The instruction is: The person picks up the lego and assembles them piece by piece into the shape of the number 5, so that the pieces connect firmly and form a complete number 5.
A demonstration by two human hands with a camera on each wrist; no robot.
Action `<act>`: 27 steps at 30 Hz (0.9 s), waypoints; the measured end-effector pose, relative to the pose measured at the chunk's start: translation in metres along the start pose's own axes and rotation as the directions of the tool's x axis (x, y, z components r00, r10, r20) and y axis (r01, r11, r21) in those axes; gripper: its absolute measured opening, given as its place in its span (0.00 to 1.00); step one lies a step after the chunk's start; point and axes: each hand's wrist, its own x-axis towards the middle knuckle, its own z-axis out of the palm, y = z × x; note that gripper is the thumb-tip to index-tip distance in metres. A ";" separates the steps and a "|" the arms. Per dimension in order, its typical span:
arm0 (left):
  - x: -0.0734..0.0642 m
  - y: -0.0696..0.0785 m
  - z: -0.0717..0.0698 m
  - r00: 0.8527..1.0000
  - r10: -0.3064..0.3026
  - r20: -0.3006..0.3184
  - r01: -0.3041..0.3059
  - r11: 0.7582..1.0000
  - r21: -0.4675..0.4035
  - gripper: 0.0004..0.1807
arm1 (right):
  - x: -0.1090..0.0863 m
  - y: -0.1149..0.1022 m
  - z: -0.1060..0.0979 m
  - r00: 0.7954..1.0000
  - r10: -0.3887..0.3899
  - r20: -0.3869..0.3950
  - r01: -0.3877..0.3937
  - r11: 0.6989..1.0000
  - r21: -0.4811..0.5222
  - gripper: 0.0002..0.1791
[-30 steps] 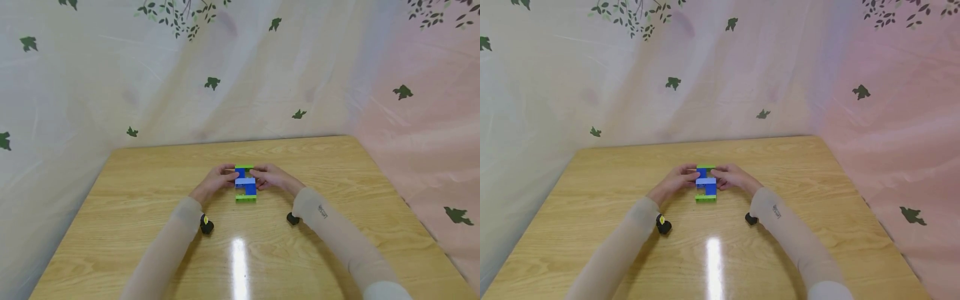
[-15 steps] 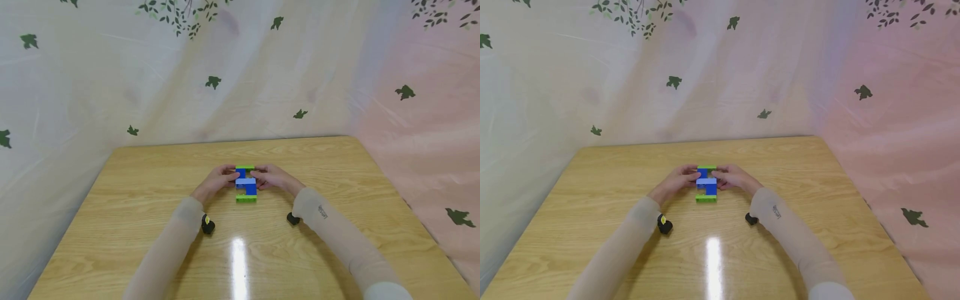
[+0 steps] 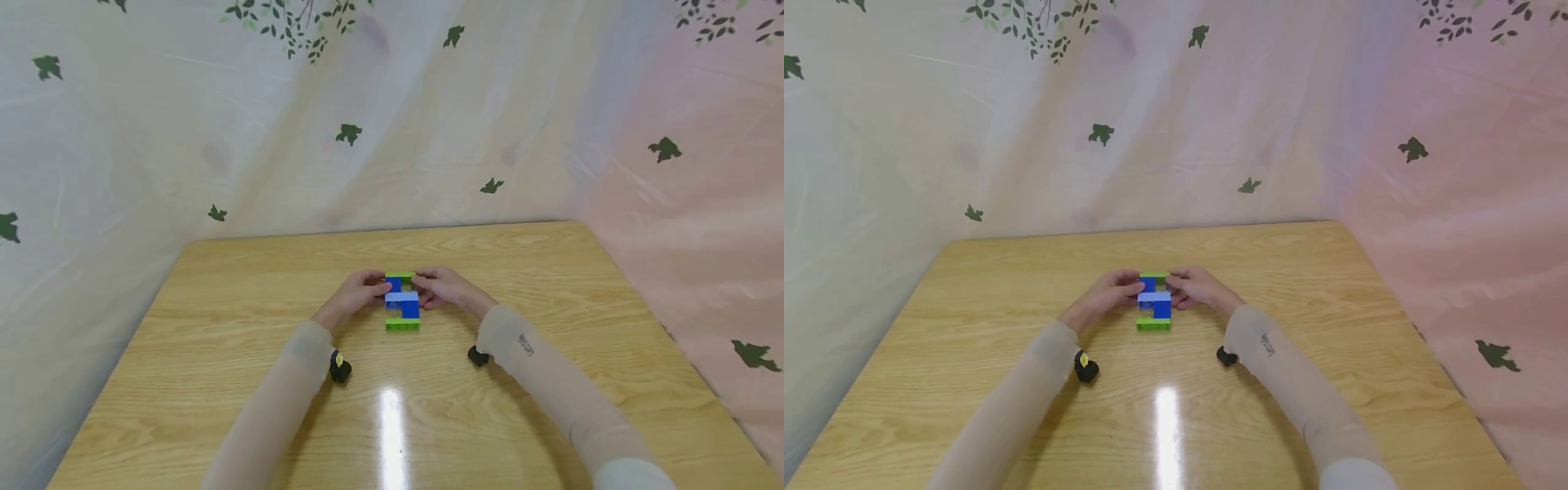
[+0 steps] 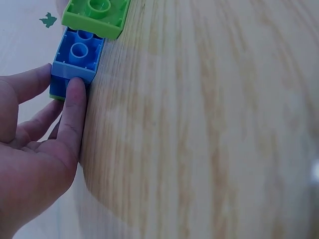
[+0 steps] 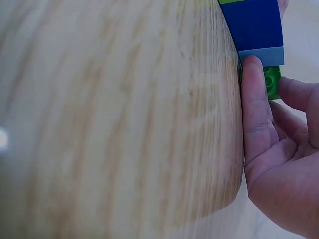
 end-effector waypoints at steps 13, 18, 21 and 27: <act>0.001 0.001 0.002 1.000 0.005 -0.024 -0.005 1.000 0.012 0.29 | -0.003 -0.004 0.001 1.000 0.010 -0.012 -0.010 1.000 -0.012 0.29; 0.001 -0.001 0.002 1.000 0.007 -0.028 -0.006 1.000 0.014 0.29 | -0.004 -0.004 0.001 1.000 0.004 -0.017 -0.004 1.000 -0.009 0.29; 0.002 -0.002 0.003 1.000 0.004 -0.030 -0.004 1.000 0.005 0.28 | -0.004 -0.004 0.002 1.000 0.005 -0.014 -0.005 1.000 -0.008 0.29; -0.004 0.001 0.000 1.000 -0.007 -0.013 0.007 1.000 -0.001 0.29 | -0.003 -0.004 0.001 1.000 0.000 -0.002 0.000 1.000 -0.006 0.29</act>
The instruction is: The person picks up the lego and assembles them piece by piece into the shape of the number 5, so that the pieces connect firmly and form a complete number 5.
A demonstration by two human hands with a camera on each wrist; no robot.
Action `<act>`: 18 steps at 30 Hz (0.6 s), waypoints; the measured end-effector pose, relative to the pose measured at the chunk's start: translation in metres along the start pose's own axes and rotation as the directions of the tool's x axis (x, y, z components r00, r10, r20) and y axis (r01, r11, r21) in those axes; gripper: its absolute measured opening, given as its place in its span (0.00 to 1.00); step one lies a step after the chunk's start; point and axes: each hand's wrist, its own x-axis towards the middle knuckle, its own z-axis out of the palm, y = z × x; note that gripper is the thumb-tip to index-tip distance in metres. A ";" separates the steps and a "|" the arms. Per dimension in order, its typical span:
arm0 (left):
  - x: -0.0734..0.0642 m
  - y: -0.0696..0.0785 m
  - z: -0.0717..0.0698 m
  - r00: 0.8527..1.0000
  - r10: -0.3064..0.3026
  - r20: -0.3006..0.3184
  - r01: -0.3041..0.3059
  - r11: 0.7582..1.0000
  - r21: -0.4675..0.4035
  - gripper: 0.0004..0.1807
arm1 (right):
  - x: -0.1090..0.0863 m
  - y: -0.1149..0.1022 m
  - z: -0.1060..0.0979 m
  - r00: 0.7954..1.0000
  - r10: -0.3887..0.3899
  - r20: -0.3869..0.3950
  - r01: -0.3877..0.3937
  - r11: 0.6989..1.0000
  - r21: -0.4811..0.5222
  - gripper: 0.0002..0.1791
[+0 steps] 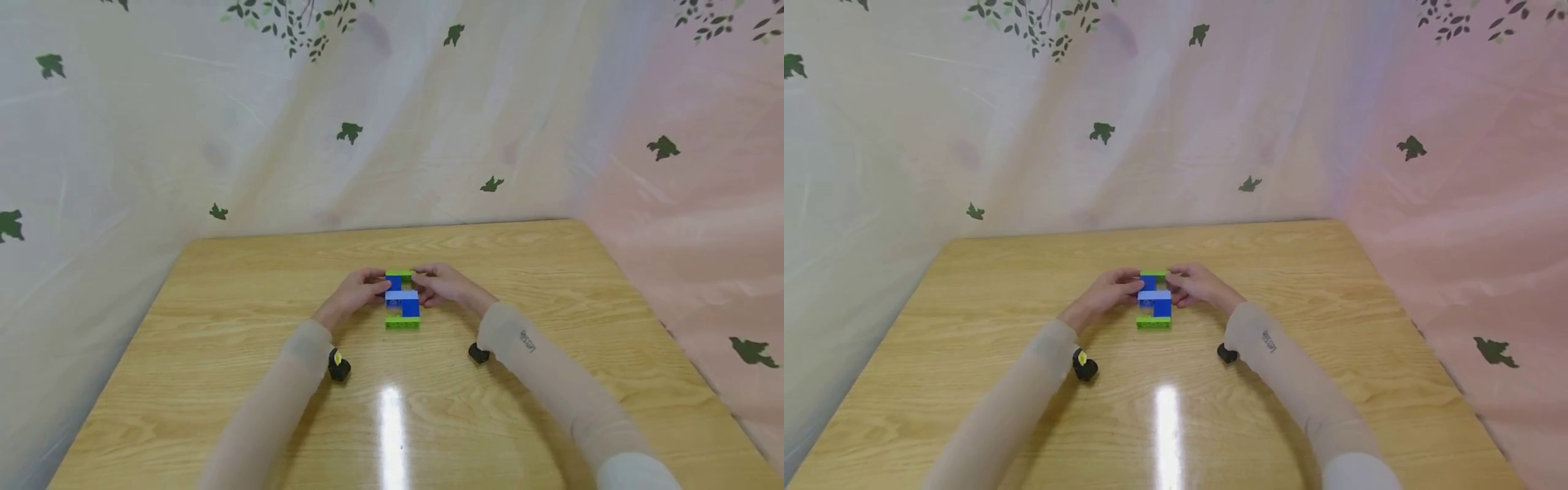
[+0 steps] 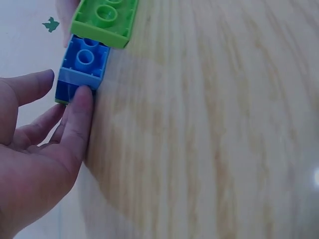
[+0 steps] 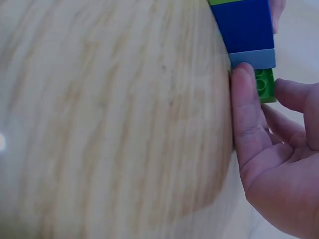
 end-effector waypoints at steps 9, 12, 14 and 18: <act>-0.037 0.021 -0.048 0.985 0.163 0.061 -0.172 0.965 0.199 0.27 | -0.036 -0.031 -0.024 0.982 -0.189 0.017 0.183 0.920 -0.346 0.28; -0.051 0.032 -0.072 0.968 0.243 0.064 -0.250 0.922 0.297 0.25 | -0.045 -0.045 -0.039 0.956 -0.294 0.001 0.257 0.833 -0.490 0.27; -0.058 0.039 -0.087 0.955 0.290 0.056 -0.290 0.882 0.371 0.24 | -0.053 -0.055 -0.049 0.937 -0.349 -0.018 0.272 0.761 -0.589 0.27; -0.073 0.052 -0.111 0.930 0.366 0.043 -0.338 0.800 0.496 0.26 | -0.071 -0.070 -0.067 0.894 -0.446 -0.033 0.285 0.626 -0.726 0.26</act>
